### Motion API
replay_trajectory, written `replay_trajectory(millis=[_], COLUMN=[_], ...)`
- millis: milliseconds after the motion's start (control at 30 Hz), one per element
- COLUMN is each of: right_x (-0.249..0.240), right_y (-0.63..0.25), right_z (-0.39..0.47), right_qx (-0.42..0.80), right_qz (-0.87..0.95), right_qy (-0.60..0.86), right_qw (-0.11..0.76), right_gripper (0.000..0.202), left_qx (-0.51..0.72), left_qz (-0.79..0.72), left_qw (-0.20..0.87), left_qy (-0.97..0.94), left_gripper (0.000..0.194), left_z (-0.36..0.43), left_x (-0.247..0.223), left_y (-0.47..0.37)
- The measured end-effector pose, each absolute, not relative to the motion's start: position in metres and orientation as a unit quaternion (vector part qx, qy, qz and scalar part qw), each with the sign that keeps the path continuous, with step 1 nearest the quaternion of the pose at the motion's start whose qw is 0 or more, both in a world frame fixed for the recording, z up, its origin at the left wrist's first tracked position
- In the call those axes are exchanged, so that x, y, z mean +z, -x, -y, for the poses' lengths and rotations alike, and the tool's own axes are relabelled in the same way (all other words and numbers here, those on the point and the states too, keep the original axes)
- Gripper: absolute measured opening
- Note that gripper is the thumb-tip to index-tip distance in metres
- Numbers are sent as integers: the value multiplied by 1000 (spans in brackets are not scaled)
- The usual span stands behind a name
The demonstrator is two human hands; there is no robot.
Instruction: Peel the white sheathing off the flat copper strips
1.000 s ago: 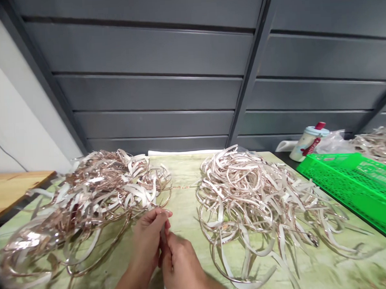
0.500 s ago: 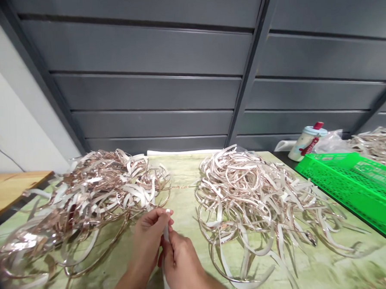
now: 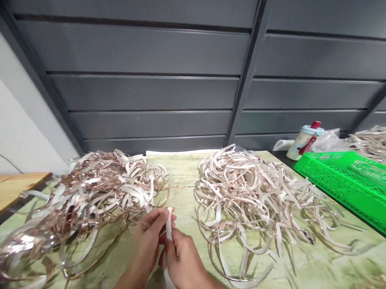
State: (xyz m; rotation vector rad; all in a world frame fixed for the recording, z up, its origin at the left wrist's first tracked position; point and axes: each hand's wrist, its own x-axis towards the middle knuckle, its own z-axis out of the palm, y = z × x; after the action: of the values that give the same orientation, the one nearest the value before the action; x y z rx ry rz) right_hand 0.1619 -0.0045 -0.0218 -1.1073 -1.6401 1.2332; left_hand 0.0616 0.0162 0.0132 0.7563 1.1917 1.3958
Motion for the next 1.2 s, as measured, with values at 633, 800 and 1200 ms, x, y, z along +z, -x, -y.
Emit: replay_trajectory(millis=[633,800,1200], right_x=[-27,-24,-39], right_y=[-164,-166,-168], right_z=[8,5,9], right_qx=[386,426,324], right_qz=[719,679,766], right_qy=[442,451,420], right_qw=[374,392,364], right_gripper=[17,21,17], left_qx=[587,584,590], left_qz=[-521,-501,-522], left_qw=[556,552,572], left_qy=[-275,-321,-228], left_gripper=[20,27,19], left_z=[-16,-17,-16], left_x=[13,11,16], left_y=[-64,-64,-67])
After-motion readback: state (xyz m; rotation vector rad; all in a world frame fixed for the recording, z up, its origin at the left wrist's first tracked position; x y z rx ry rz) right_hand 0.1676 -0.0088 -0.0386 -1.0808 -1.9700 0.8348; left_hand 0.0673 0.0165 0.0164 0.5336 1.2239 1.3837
